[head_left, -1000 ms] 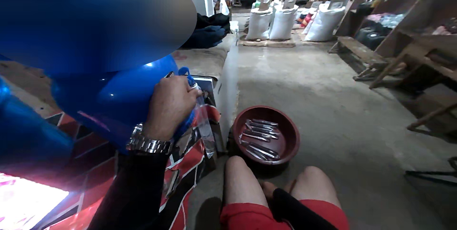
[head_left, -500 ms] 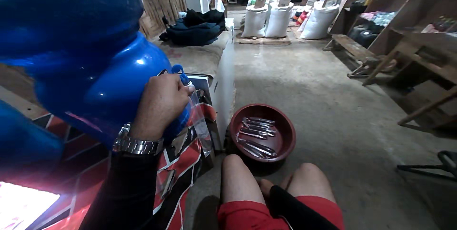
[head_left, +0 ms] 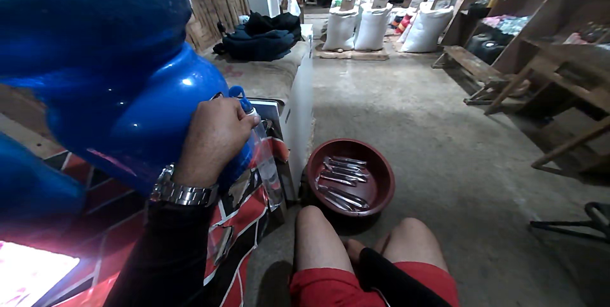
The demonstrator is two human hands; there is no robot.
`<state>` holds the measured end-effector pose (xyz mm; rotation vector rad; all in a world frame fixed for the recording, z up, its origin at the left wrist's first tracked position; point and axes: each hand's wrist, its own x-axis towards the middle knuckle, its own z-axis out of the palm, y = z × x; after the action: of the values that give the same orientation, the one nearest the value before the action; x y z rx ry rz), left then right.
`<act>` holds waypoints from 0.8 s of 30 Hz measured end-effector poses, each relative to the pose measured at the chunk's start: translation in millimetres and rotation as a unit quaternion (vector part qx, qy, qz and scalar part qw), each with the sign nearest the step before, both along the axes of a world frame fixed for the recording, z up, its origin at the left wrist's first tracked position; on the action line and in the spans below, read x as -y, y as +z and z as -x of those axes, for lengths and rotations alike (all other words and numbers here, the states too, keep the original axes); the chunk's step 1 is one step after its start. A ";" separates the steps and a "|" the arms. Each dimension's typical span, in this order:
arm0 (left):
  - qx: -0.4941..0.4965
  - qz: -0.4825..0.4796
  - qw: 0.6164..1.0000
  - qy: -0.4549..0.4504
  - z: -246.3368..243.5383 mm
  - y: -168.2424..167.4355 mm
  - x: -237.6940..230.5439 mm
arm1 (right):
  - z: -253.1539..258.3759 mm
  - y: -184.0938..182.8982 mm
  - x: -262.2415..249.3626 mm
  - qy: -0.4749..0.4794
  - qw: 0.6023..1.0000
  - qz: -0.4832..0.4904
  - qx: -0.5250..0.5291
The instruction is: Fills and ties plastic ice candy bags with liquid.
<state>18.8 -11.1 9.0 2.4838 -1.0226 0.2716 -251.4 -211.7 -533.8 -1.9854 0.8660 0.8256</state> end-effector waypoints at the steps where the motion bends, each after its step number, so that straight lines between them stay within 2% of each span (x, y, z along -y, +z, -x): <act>1: -0.005 -0.009 1.000 0.008 -1.1 1.6 1.8 | -0.8 0.5 -0.7 -0.001 1.000 0.002 0.004; 3: 0.002 0.000 1.000 0.006 -0.2 -1.0 0.7 | -2.3 2.0 -3.2 -0.012 1.000 0.001 0.018; 7: 0.024 0.028 0.999 -0.008 4.2 -4.3 -1.4 | -3.4 30.8 -9.5 -0.033 0.999 -0.018 0.016; 13: 0.022 0.008 1.000 0.008 -0.8 -0.5 5.9 | -5.6 53.8 -18.2 -0.051 0.999 -0.014 0.005; 16: 0.020 0.008 1.000 0.011 -0.9 -0.6 6.1 | -2.8 42.5 -14.7 -0.033 0.999 -0.008 0.026; 19: 0.014 0.005 1.000 0.016 0.9 0.7 6.2 | -2.8 53.8 -13.2 -0.013 1.000 -0.016 0.002; 24: 0.042 0.027 0.999 -0.003 4.2 -7.3 0.6 | 1.4 14.6 -2.1 0.005 1.000 -0.013 0.013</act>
<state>14.6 -11.7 1.7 2.4384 -1.0403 0.3990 -252.7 -209.6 -519.3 -1.9761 0.8270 0.8105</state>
